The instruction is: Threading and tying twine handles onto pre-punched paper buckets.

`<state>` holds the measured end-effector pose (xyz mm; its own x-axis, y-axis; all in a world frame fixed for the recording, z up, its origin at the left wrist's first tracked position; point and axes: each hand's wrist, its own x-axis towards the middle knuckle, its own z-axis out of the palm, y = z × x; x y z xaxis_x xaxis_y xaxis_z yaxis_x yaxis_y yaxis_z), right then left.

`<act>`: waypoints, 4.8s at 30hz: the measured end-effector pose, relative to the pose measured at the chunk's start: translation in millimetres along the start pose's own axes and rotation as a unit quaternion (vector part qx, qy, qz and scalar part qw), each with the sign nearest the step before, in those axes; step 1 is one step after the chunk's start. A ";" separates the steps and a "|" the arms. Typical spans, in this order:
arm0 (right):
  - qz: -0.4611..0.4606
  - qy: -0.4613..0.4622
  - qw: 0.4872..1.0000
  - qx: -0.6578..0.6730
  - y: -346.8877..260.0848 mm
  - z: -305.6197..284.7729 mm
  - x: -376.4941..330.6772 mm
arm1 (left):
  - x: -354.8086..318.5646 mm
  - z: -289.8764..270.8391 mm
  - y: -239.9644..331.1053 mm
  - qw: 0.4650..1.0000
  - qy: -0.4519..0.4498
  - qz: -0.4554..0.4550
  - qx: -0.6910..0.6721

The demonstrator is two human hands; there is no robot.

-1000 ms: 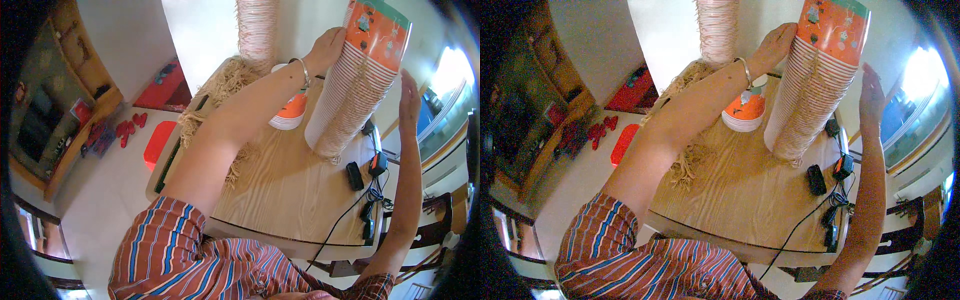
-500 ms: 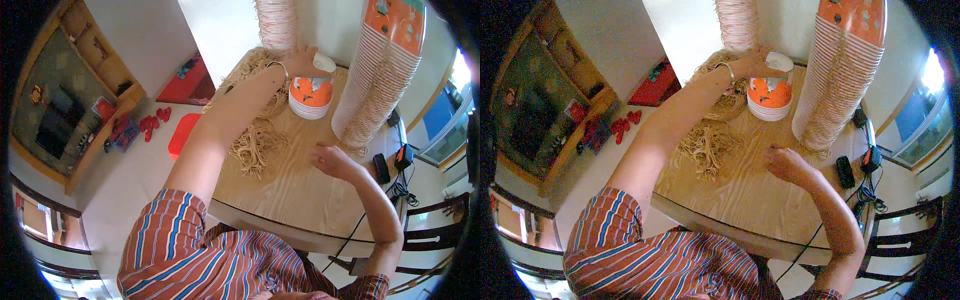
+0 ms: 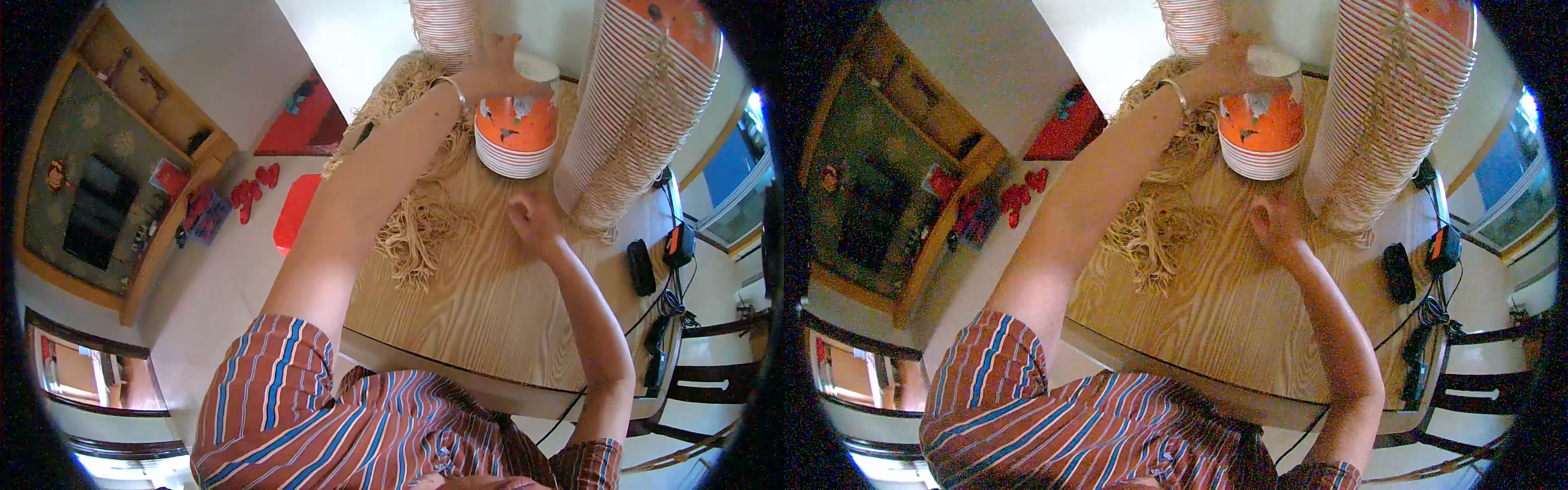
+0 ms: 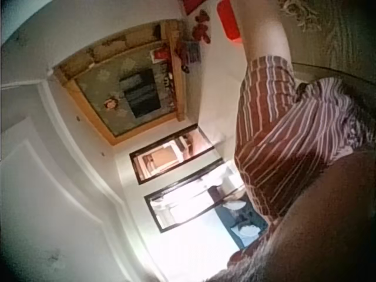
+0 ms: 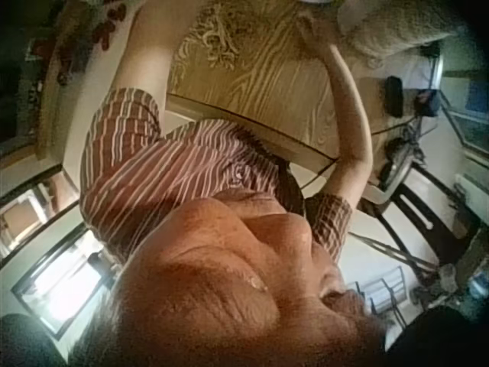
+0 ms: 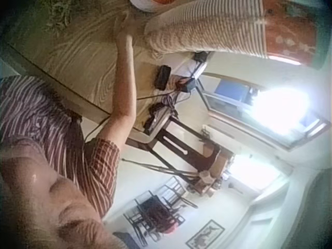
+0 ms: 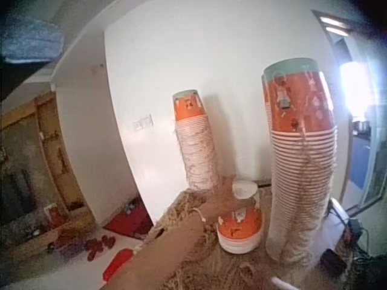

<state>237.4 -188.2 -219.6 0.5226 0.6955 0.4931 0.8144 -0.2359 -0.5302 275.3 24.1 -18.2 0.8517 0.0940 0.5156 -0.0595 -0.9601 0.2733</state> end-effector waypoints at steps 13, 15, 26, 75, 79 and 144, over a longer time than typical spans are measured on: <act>-0.008 -0.012 0.999 0.041 20.2 8.2 -8.0 | 2.8 -54.5 18.3 0.999 0.035 0.018 -0.017; -0.006 0.005 1.000 0.022 16.0 9.0 -17.1 | 8.3 -68.6 17.4 0.998 0.055 0.011 0.022; 0.117 -0.081 0.959 0.244 60.8 5.9 -25.2 | -65.1 -149.2 33.3 0.922 0.069 -0.087 -0.372; 0.092 -0.233 0.959 -0.136 -109.7 -132.0 -70.1 | -408.3 -17.3 8.9 0.957 0.055 -0.223 -0.177; 0.170 -0.214 0.958 -0.083 -139.6 -132.6 -67.6 | -400.1 -13.9 9.0 0.956 0.039 -0.240 -0.164; -0.063 -0.480 0.851 0.206 -98.3 13.3 40.9 | -333.7 -12.6 -27.0 0.761 -0.154 -0.289 -0.560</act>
<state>175.3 -127.5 -156.5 -0.1689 0.9780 -0.1221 0.5883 0.0006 -0.8086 -13.8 22.0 -187.5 0.9755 0.1834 -0.1213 0.1118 0.0614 0.9918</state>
